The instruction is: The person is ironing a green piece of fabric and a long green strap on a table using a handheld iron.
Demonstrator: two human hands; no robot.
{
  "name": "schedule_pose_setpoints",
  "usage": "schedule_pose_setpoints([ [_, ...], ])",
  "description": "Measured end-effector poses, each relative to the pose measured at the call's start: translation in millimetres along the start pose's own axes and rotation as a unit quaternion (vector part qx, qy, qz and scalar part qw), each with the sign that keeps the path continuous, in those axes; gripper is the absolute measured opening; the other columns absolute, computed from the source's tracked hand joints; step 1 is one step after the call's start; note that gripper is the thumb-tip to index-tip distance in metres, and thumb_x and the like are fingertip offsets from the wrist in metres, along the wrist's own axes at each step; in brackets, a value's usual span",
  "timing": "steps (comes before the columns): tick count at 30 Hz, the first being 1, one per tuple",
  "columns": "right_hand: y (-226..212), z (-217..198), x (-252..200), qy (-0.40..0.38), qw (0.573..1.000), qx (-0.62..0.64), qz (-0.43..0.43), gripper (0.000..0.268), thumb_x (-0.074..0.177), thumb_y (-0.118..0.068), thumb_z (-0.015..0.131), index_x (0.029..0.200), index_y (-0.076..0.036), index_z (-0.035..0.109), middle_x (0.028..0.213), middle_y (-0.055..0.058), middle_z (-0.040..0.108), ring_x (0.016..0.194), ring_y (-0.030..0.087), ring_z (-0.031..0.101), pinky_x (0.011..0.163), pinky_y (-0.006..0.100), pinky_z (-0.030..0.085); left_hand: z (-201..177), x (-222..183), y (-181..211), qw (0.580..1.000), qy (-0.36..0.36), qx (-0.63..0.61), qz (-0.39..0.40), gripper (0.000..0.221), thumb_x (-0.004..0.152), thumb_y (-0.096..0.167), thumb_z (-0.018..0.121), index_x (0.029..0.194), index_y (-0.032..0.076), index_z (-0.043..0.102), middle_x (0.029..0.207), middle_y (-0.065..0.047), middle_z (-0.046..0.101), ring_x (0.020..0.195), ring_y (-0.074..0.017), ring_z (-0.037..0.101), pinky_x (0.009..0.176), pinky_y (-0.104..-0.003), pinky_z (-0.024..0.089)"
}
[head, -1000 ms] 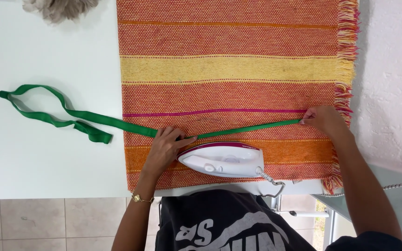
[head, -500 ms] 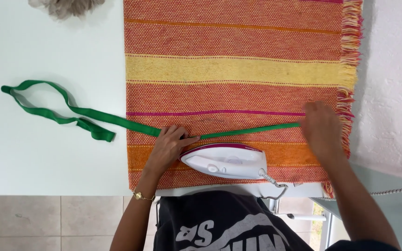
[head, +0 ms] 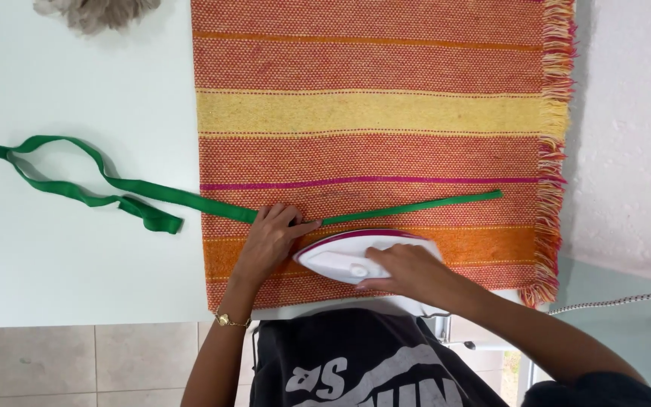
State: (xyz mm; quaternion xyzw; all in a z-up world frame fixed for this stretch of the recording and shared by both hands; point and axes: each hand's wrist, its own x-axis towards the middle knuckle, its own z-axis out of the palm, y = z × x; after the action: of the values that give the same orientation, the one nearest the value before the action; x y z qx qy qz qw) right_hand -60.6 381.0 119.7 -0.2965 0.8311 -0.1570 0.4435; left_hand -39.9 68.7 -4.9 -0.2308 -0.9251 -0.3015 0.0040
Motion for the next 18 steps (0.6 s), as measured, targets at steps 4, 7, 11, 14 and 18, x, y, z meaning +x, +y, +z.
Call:
schedule_pose_setpoints([
  [4, 35, -27, -20, 0.014, 0.992, -0.074, 0.103, 0.073, 0.098, -0.075, 0.061, 0.136, -0.013, 0.067, 0.108, 0.023, 0.082, 0.106, 0.047, 0.079, 0.091, 0.063, 0.061, 3, -2, -2, 1.0, -0.005, -0.01, 0.001, 0.037, 0.109, 0.012, 0.059, 0.122, 0.035, 0.083, 0.099, 0.003, 0.057, 0.093, -0.0201, 0.055, 0.084, -0.037, 0.039],
  [7, 48, -52, -26, 0.034, 0.982, -0.104, 0.156, 0.068, 0.099, -0.071, 0.062, 0.135, -0.015, 0.071, 0.105, 0.022, 0.084, 0.103, 0.043, 0.081, 0.092, 0.057, 0.063, 8, -3, -5, 1.0, 0.003, -0.025, 0.003, 0.038, 0.11, 0.012, 0.057, 0.122, 0.035, 0.084, 0.098, 0.002, 0.056, 0.094, -0.0215, 0.056, 0.086, -0.037, 0.04],
  [11, 61, -58, -18, 0.057, 0.982, -0.108, 0.146, 0.062, 0.098, -0.065, 0.067, 0.129, -0.011, 0.074, 0.099, 0.024, 0.084, 0.098, 0.044, 0.083, 0.087, 0.055, 0.064, 9, -4, -4, 1.0, 0.005, -0.02, -0.003, 0.037, 0.108, 0.012, 0.058, 0.121, 0.035, 0.083, 0.099, 0.0, 0.059, 0.097, -0.0234, 0.058, 0.088, -0.04, 0.041],
  [14, 57, -52, -8, 0.071, 0.985, -0.104, 0.121, 0.059, 0.097, -0.063, 0.071, 0.126, -0.012, 0.075, 0.097, 0.024, 0.084, 0.095, 0.044, 0.083, 0.085, 0.053, 0.065, 14, -8, -6, 1.0, 0.01, -0.018, -0.006, 0.037, 0.107, 0.009, 0.06, 0.121, 0.034, 0.084, 0.099, 0.002, 0.058, 0.096, -0.0219, 0.058, 0.086, -0.038, 0.041],
  [18, 48, -51, 2, 0.077, 0.986, -0.102, 0.107, 0.06, 0.098, -0.063, 0.069, 0.126, -0.01, 0.076, 0.094, 0.025, 0.083, 0.093, 0.044, 0.083, 0.083, 0.053, 0.065, 0, -7, 3, 0.999, 0.024, -0.024, -0.005, 0.027, 0.106, 0.01, 0.064, 0.118, 0.026, 0.083, 0.097, 0.0, 0.061, 0.094, -0.0231, 0.06, 0.082, -0.038, 0.042],
])
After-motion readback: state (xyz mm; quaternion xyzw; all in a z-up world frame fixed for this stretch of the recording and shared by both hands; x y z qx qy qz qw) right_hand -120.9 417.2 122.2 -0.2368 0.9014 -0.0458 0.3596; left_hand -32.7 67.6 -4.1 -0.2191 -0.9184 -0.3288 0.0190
